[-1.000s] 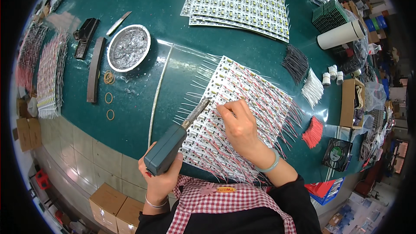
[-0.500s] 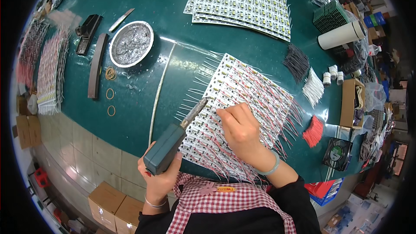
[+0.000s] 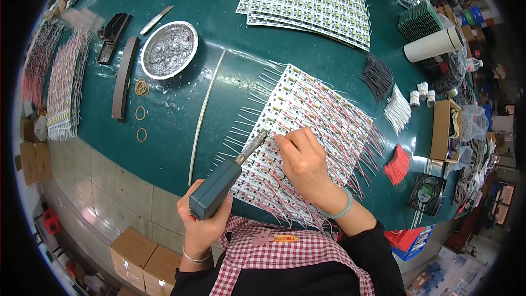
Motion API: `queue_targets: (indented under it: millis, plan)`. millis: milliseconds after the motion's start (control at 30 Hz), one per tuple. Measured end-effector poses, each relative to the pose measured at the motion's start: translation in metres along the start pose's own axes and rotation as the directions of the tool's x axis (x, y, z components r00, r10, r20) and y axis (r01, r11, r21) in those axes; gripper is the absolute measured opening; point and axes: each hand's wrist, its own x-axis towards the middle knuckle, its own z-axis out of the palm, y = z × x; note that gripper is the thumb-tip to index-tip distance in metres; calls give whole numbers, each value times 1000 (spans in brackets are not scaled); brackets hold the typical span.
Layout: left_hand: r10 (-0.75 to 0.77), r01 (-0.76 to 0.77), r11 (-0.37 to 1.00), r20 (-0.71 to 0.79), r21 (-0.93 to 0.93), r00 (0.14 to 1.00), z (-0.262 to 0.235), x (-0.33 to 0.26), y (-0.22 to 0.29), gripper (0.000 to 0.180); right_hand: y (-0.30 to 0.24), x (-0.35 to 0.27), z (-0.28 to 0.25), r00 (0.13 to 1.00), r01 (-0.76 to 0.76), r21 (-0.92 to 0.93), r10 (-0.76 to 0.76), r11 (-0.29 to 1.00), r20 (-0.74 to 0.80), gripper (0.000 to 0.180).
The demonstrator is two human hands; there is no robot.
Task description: The person uses a soldering iron to attach small white LED components to a grid of circuit boards. They hold the boards steady with one hand while applying heat with the other, working systematically across the surface. The person occasionally picks up new components from a pile on the table to continue the assembly process.
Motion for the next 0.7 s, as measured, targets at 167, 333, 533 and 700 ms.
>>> queue_targets:
  millis: [167,333,533,700]
  plan:
    - [42,-42,998,0,41,999,2,2,3,17,0,0,1,1000,5,-10,-5,1000,2,29]
    - [54,-56,996,26,65,998,2,3,1,15,-1,0,0,1000,8,-39,-8,999,22,28]
    - [25,-25,998,7,50,1000,-1,0,1,16,-4,3,-1,1000,-14,-41,14,999,18,28]
    - [4,-4,1000,-45,10,999,-3,-5,-6,21,-4,1,0,999,-34,-33,35,999,12,28]
